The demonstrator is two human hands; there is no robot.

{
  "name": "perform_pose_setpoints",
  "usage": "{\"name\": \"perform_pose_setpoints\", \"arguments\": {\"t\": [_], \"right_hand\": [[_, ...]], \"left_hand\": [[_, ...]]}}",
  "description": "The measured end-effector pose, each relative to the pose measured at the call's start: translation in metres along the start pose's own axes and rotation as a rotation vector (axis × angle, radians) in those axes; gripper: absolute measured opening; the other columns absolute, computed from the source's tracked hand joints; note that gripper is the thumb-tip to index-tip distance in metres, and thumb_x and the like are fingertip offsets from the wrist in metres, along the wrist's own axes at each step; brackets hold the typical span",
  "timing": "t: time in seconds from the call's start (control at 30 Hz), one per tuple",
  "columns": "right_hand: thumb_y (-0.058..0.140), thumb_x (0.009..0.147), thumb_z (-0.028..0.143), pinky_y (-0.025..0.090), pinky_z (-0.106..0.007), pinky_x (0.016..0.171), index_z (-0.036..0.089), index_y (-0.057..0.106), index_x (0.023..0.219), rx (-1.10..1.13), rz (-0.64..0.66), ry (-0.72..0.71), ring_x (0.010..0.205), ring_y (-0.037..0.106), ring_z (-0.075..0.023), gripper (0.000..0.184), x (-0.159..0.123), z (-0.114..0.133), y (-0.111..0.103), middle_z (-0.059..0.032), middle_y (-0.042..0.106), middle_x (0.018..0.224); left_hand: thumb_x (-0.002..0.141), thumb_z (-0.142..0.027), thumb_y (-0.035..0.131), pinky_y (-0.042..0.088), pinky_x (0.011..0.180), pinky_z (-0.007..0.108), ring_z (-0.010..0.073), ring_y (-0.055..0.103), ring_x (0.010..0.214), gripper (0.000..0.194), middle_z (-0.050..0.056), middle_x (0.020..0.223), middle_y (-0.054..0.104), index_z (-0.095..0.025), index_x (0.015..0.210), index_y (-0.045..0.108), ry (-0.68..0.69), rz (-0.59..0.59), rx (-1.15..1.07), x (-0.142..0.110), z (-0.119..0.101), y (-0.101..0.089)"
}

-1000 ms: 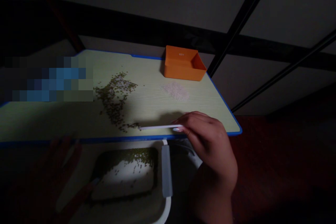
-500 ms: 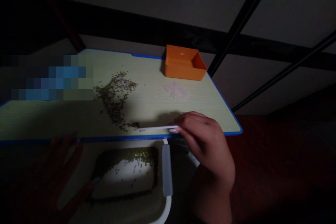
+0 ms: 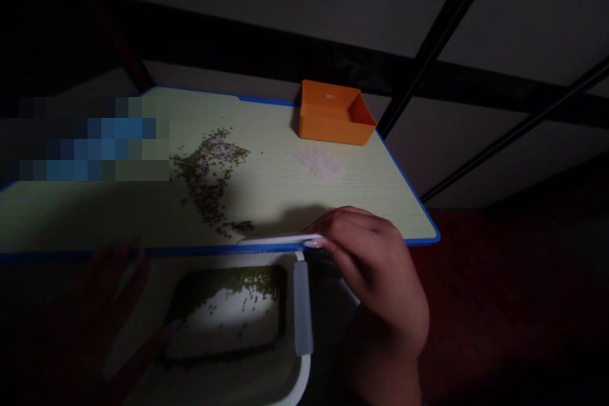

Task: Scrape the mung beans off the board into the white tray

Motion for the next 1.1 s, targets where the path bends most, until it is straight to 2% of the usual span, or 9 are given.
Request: {"name": "perform_pose_setpoints", "arguments": {"t": [0.13,0.27,0.4,0.63,0.87,1.1], "right_hand": [[0.054,0.094,0.016,0.051,-0.025,0.081,0.023,0.065,0.088,0.000,0.006,0.000,0.086,0.068,-0.0115,0.014,-0.0005,0.0028,0.0007,0.0024,0.070,0.082],[0.055,0.094,0.017,0.052,-0.024,0.075,0.025,0.065,0.089,-0.029,0.003,0.017,0.089,0.069,-0.0126,0.013,-0.0022,0.0026,-0.0001,0.0019,0.072,0.085],[0.057,0.093,0.018,0.052,-0.025,0.071,0.026,0.066,0.087,-0.030,-0.009,0.024,0.087,0.070,-0.0140,0.013,-0.0031,0.0010,-0.0015,0.0022,0.073,0.084],[0.057,0.093,0.017,0.052,-0.025,0.075,0.025,0.065,0.088,0.004,0.003,0.055,0.082,0.069,-0.0124,0.013,-0.0039,-0.0012,-0.0019,0.0021,0.073,0.085],[0.057,0.094,0.018,0.052,-0.022,0.072,0.023,0.066,0.089,0.005,0.016,0.025,0.084,0.069,-0.0112,0.012,-0.0028,0.0028,0.0000,0.0012,0.074,0.087],[0.057,0.094,0.017,0.052,-0.023,0.069,0.024,0.066,0.089,0.041,0.020,0.036,0.079,0.069,-0.0110,0.012,-0.0028,0.0035,0.0018,0.0017,0.074,0.087]], "left_hand": [[0.081,-0.054,0.036,0.030,0.117,0.059,0.0293,0.018,0.150,0.075,0.003,0.164,0.015,-0.026,0.147,0.015,-0.011,-0.023,-0.022,-0.0015,0.0004,-0.0013],[0.081,-0.055,0.037,0.030,0.117,0.059,0.0294,0.016,0.151,0.076,0.002,0.165,0.010,-0.028,0.147,0.012,-0.021,0.017,-0.002,-0.0025,0.0016,-0.0014],[0.081,-0.052,0.039,0.029,0.118,0.059,0.0296,0.016,0.151,0.076,0.004,0.164,0.013,-0.026,0.147,0.012,-0.003,0.023,-0.014,-0.0025,0.0021,-0.0013],[0.082,-0.052,0.037,0.037,0.111,0.063,0.0313,0.016,0.151,0.076,0.005,0.164,0.013,-0.025,0.147,0.010,-0.010,0.039,-0.005,-0.0040,0.0017,0.0013],[0.082,-0.052,0.037,0.030,0.118,0.061,0.0298,0.016,0.151,0.074,0.004,0.164,0.013,-0.025,0.147,0.012,-0.007,0.015,-0.027,-0.0011,-0.0012,-0.0054],[0.081,-0.053,0.038,0.030,0.118,0.060,0.0298,0.014,0.151,0.076,0.002,0.165,0.010,-0.027,0.147,0.011,-0.004,0.035,-0.011,-0.0036,0.0016,-0.0014]]}}
Point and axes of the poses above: each hand's wrist, its own x-axis towards the middle knuckle, its own y-axis out of the palm, z = x × y, the point moved 5 cm from there along x, towards the middle knuckle
